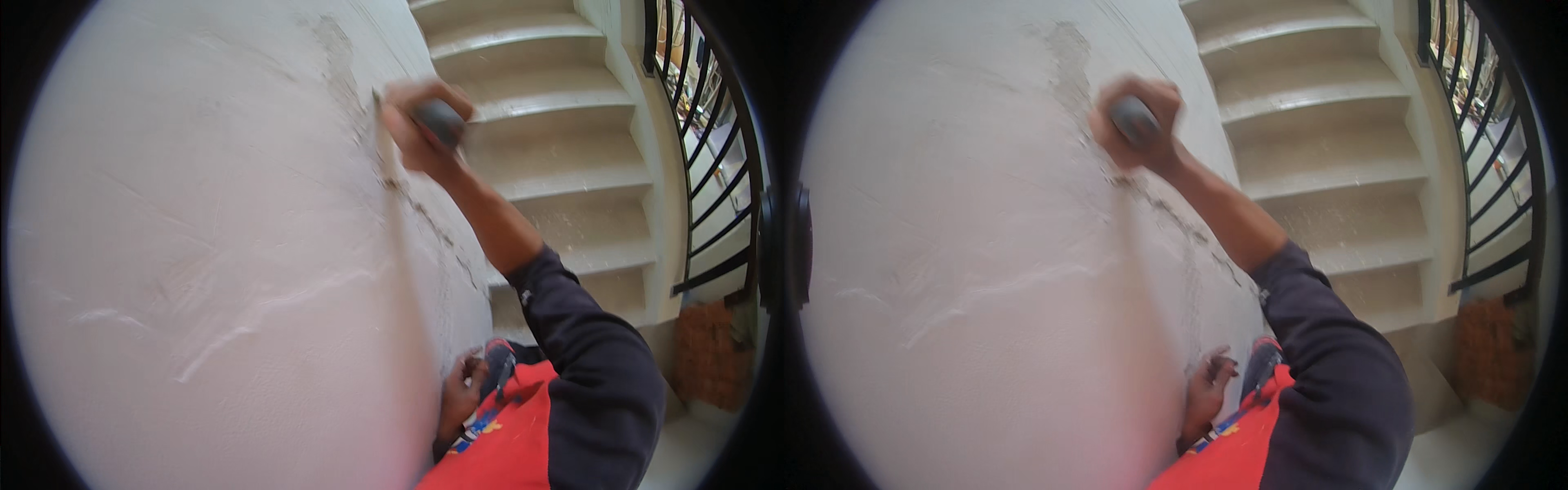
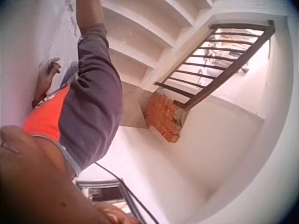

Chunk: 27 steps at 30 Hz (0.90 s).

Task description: The person applies plaster to a wall and the ceiling under a spiral staircase using a trowel. They smooth the material over cracks and uneven areas, working methodically along the wall surface and then moving to the ceiling area.

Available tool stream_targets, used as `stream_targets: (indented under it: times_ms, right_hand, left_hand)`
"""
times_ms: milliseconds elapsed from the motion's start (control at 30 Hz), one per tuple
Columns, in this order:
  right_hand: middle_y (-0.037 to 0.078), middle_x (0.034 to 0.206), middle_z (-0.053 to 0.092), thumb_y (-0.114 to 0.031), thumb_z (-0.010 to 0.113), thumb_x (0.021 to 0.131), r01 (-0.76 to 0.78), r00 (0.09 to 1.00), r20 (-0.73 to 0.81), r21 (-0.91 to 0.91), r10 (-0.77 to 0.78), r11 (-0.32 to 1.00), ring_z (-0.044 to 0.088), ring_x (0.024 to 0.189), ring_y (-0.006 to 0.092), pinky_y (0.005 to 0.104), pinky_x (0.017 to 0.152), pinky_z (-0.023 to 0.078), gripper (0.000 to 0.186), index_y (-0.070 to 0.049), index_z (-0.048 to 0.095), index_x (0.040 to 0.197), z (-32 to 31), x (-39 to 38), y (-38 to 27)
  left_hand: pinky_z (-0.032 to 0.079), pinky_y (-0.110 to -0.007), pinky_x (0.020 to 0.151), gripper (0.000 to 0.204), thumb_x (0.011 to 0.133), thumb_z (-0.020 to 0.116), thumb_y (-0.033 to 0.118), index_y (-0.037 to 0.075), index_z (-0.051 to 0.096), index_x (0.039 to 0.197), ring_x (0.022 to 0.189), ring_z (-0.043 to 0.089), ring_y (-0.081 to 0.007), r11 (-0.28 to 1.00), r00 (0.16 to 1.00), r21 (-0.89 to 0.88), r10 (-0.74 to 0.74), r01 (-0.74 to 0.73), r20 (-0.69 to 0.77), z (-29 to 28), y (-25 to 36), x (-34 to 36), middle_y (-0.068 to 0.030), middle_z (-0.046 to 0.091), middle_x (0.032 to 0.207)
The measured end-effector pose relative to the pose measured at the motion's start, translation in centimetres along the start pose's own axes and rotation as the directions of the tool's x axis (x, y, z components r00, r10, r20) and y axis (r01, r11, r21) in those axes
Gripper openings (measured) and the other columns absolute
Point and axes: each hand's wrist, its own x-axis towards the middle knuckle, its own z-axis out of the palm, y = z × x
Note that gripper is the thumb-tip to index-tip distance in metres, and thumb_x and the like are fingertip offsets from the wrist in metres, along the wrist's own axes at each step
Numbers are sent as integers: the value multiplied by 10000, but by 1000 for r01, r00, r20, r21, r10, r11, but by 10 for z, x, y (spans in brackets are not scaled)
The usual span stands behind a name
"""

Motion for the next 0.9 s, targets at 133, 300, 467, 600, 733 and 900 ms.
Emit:
stream_targets:
  times_ms: [133,300,467,600,733,900]
  right_hand:
    - [31,620,432,-68,606,837,26,992,103,380,-71,925,402,510,153,290,553,416,193,-85,432,756,2,-2,-12]
    - [43,545,430,-55,602,774,-61,998,48,509,43,858,416,467,132,281,495,408,166,-41,457,693,7,10,-36]
    - [49,463,450,20,582,677,-65,998,23,33,64,997,465,403,114,245,406,397,122,-18,497,598,7,19,8]
    - [51,480,481,5,584,668,129,991,-100,594,-85,794,495,411,144,248,392,385,101,-37,510,612,24,19,-38]
    - [45,512,511,40,569,677,-122,970,-129,473,206,873,487,419,116,237,398,387,68,-17,532,680,19,32,-15]
    - [24,523,535,31,562,687,81,996,3,379,-89,922,503,422,138,222,422,398,63,-27,542,674,20,15,-16]
  left_hand:
    - [476,-281,804,330,915,567,125,-31,492,1196,881,590,-159,998,998,32,63,-62,-16,7,-12,0,-98,603,949]
    - [475,-279,794,331,913,571,131,-28,495,1193,871,593,-155,999,999,-10,-31,31,-40,9,-9,-3,-109,612,963]
    - [464,-274,802,314,923,546,122,-22,498,1197,847,590,-152,1000,1000,21,-7,8,-23,12,24,5,-110,616,945]
    - [467,-283,806,328,918,562,115,-11,491,1213,858,581,-153,1000,999,1,-3,3,-43,3,-9,-3,-101,603,958]
    - [477,-289,804,330,917,557,106,-20,485,1214,881,581,-161,1000,1000,1,-11,11,-2,7,1,6,-108,599,954]
    - [468,-277,819,347,915,569,119,-26,482,1218,886,582,-156,999,999,-16,-35,35,-39,9,1,3,-98,601,965]
